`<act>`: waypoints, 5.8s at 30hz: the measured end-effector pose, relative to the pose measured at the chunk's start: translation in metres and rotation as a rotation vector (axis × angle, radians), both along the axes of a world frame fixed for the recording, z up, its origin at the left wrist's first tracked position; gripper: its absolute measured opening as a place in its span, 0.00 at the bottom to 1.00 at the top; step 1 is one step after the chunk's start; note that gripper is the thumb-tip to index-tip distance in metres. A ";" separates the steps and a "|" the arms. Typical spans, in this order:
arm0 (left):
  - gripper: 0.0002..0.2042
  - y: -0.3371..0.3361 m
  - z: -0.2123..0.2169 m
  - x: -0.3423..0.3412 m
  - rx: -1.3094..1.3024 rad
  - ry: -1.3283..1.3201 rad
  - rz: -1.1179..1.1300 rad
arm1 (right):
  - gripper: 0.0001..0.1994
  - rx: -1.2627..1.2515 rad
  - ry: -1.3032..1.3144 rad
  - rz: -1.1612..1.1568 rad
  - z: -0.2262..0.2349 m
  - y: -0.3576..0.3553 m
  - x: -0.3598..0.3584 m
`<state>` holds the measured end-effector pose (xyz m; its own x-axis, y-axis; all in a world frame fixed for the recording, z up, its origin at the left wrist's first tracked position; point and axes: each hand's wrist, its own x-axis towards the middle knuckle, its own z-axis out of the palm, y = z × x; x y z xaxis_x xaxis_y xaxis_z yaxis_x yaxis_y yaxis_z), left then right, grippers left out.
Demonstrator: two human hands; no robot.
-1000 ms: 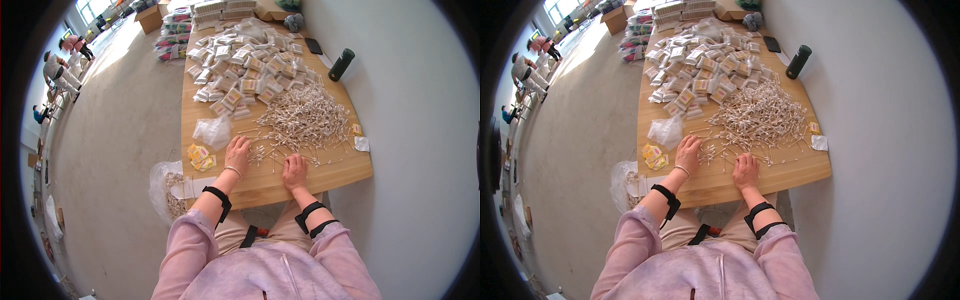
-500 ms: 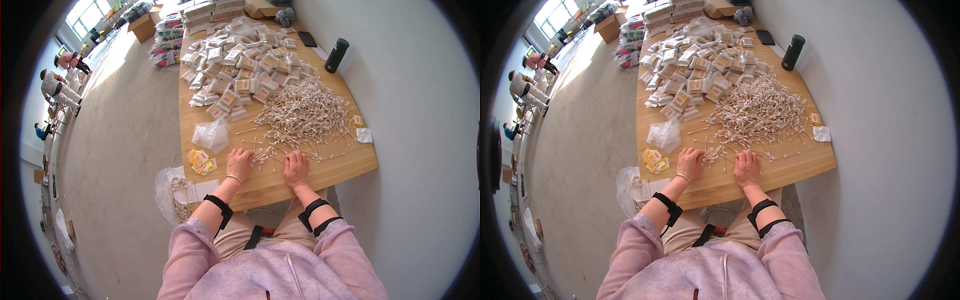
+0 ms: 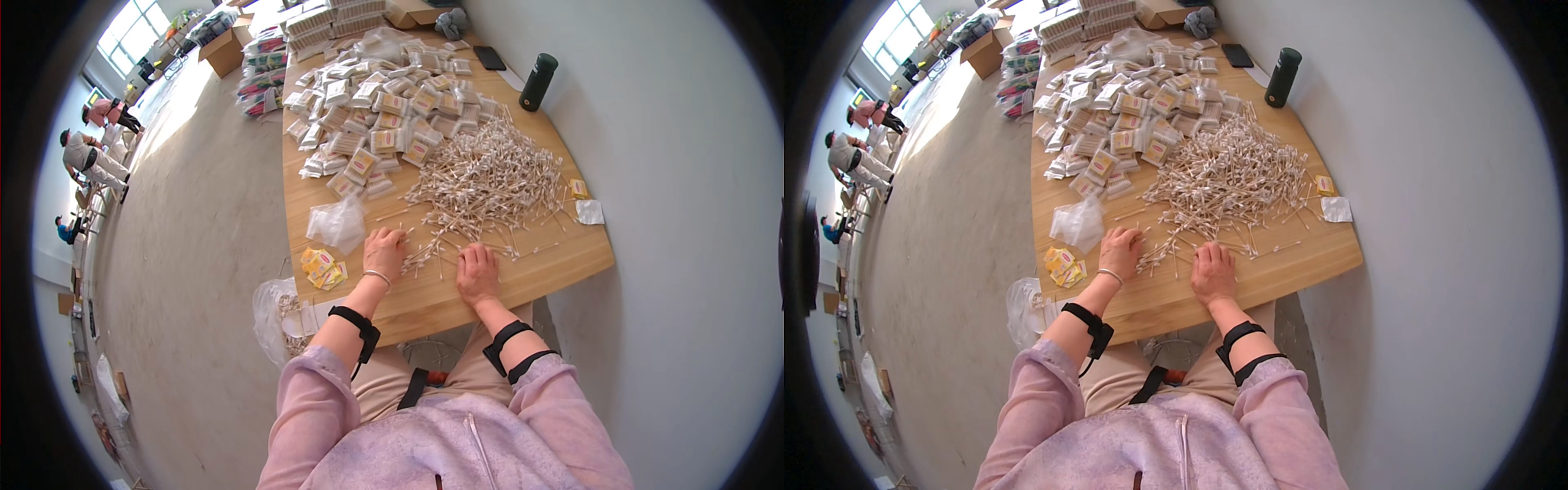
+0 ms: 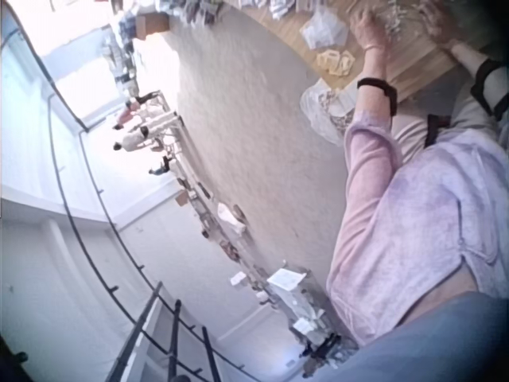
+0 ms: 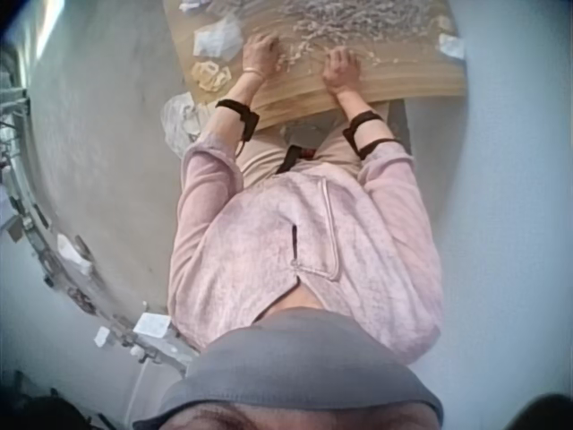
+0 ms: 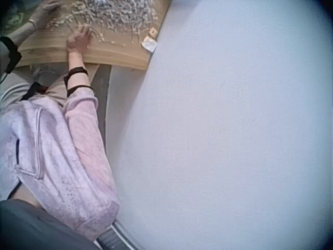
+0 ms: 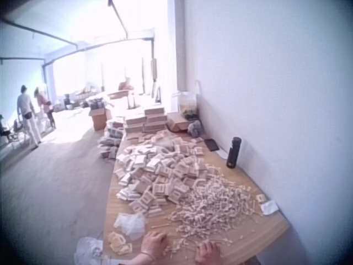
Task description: The person is counting and packaging cotton swabs into small plastic bags at a table.
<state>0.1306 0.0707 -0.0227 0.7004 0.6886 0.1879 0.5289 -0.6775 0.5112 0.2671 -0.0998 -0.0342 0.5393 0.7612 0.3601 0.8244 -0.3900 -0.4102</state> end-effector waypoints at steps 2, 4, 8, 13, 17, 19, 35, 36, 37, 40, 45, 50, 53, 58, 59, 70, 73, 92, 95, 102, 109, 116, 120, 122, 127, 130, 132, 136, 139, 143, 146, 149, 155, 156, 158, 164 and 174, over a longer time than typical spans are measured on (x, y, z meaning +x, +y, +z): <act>0.13 0.002 -0.002 -0.005 -0.047 0.012 -0.008 | 0.06 0.003 -0.004 -0.001 -0.001 0.000 0.001; 0.13 -0.005 -0.001 -0.007 -0.075 -0.009 -0.010 | 0.06 0.005 -0.009 -0.002 -0.001 0.000 0.002; 0.14 -0.040 0.016 -0.005 0.027 -0.112 -0.006 | 0.06 0.014 -0.021 -0.004 -0.001 -0.001 0.003; 0.13 -0.050 0.004 -0.017 0.004 -0.175 -0.055 | 0.05 0.009 -0.029 0.005 0.001 -0.001 0.001; 0.11 -0.050 -0.004 -0.033 -0.064 -0.216 -0.064 | 0.05 0.014 -0.023 0.001 0.000 -0.001 0.001; 0.11 -0.050 -0.010 -0.041 -0.054 -0.250 -0.030 | 0.05 0.013 -0.030 -0.001 -0.002 -0.001 0.002; 0.15 -0.068 0.009 -0.045 0.156 -0.278 0.123 | 0.05 -0.028 -0.068 0.013 -0.001 -0.003 -0.002; 0.15 -0.066 0.010 -0.039 0.153 -0.280 0.121 | 0.05 -0.040 -0.090 0.034 0.000 -0.003 -0.002; 0.14 -0.064 0.012 -0.032 0.118 -0.273 0.068 | 0.05 -0.042 -0.091 0.034 0.001 -0.003 -0.003; 0.12 -0.066 0.013 -0.013 0.060 -0.249 -0.023 | 0.05 -0.044 -0.126 0.075 0.003 -0.004 -0.002; 0.04 -0.074 0.007 0.004 0.022 -0.164 -0.052 | 0.09 -0.061 -0.097 0.135 0.001 -0.005 -0.001; 0.04 -0.069 0.010 0.001 -0.035 -0.244 0.050 | 0.19 0.046 -0.038 0.033 -0.002 -0.003 -0.001; 0.04 -0.056 0.009 -0.012 -0.048 -0.306 0.040 | 0.22 0.026 -0.024 0.041 0.000 -0.004 0.000; 0.05 -0.045 0.015 -0.032 -0.070 -0.324 0.067 | 0.21 0.000 -0.033 0.068 0.000 -0.003 -0.002; 0.06 -0.044 0.018 -0.036 -0.075 -0.342 0.069 | 0.20 -0.002 -0.030 0.059 -0.001 -0.001 -0.003; 0.11 -0.029 0.048 -0.124 -0.196 -0.453 0.207 | 0.16 -0.001 -0.024 0.072 0.004 -0.004 -0.002; 0.13 -0.036 0.049 -0.127 -0.410 -0.565 0.252 | 0.14 0.018 -0.002 0.115 0.010 -0.005 -0.005; 0.13 -0.069 0.072 -0.095 -0.920 -0.915 0.218 | 0.06 0.221 1.101 0.459 0.113 0.052 -0.101; 0.13 -0.060 0.092 -0.095 -0.793 -0.941 0.208 | 0.06 0.168 1.027 0.485 0.114 0.050 -0.102; 0.12 -0.050 0.107 -0.094 -0.818 -0.858 0.070 | 0.06 0.175 1.040 0.577 0.122 0.046 -0.108; 0.09 -0.051 0.102 -0.096 -0.873 -0.931 0.133 | 0.05 0.152 1.095 0.598 0.135 0.043 -0.109; 0.10 -0.054 0.103 -0.094 -1.095 -1.058 0.127 | 0.05 0.118 1.182 0.597 0.130 0.044 -0.106; 0.10 -0.053 0.100 -0.095 -1.163 -1.094 0.126 | 0.06 0.092 1.180 0.623 0.132 0.044 -0.105; 0.10 -0.054 0.103 -0.095 -1.181 -1.092 0.112 | 0.06 0.097 1.182 0.636 0.132 0.045 -0.104; 0.10 -0.055 0.104 -0.096 -1.190 -1.103 0.123 | 0.05 0.168 1.226 0.657 0.130 0.045 -0.107; 0.10 -0.054 0.100 -0.096 -1.096 -1.110 0.151 | 0.05 0.102 1.101 0.606 0.132 0.042 -0.106; 0.10 -0.056 0.104 -0.093 -1.126 -1.105 0.156 | 0.06 0.100 1.154 0.617 0.126 0.043 -0.101; 0.09 -0.055 0.101 -0.099 -1.190 -1.125 0.110 | 0.06 0.085 1.229 0.632 0.127 0.043 -0.102; 0.08 -0.057 0.106 -0.098 -1.221 -1.130 0.103 | 0.07 0.076 1.273 0.654 0.128 0.044 -0.102; 0.08 -0.056 0.103 -0.099 -1.182 -1.156 0.112 | 0.06 0.123 1.301 0.645 0.128 0.043 -0.105; 0.08 -0.056 0.100 -0.098 -1.159 -1.146 0.104 | 0.06 0.111 1.272 0.634 0.128 0.042 -0.103; 0.09 -0.057 0.100 -0.097 -1.150 -1.151 0.092 | 0.06 0.078 1.303 0.642 0.131 0.042 -0.101; 0.09 -0.057 0.106 -0.097 -1.135 -1.152 0.080 | 0.07 0.084 1.372 0.656 0.135 0.041 -0.104; 0.10 -0.056 0.104 -0.097 -1.108 -1.148 0.083 | 0.07 0.104 1.352 0.650 0.135 0.040 -0.105; 0.10 -0.055 0.100 -0.097 -1.086 -1.137 0.073 | 0.06 0.109 1.342 0.640 0.131 0.041 -0.104; 0.11 -0.056 0.103 -0.099 -1.065 -1.091 0.064 | 0.07 0.079 1.363 0.642 0.136 0.040 -0.101; 0.12 -0.053 0.106 -0.099 -1.040 -1.089 0.036 | 0.07 0.065 1.414 0.664 0.140 0.040 -0.103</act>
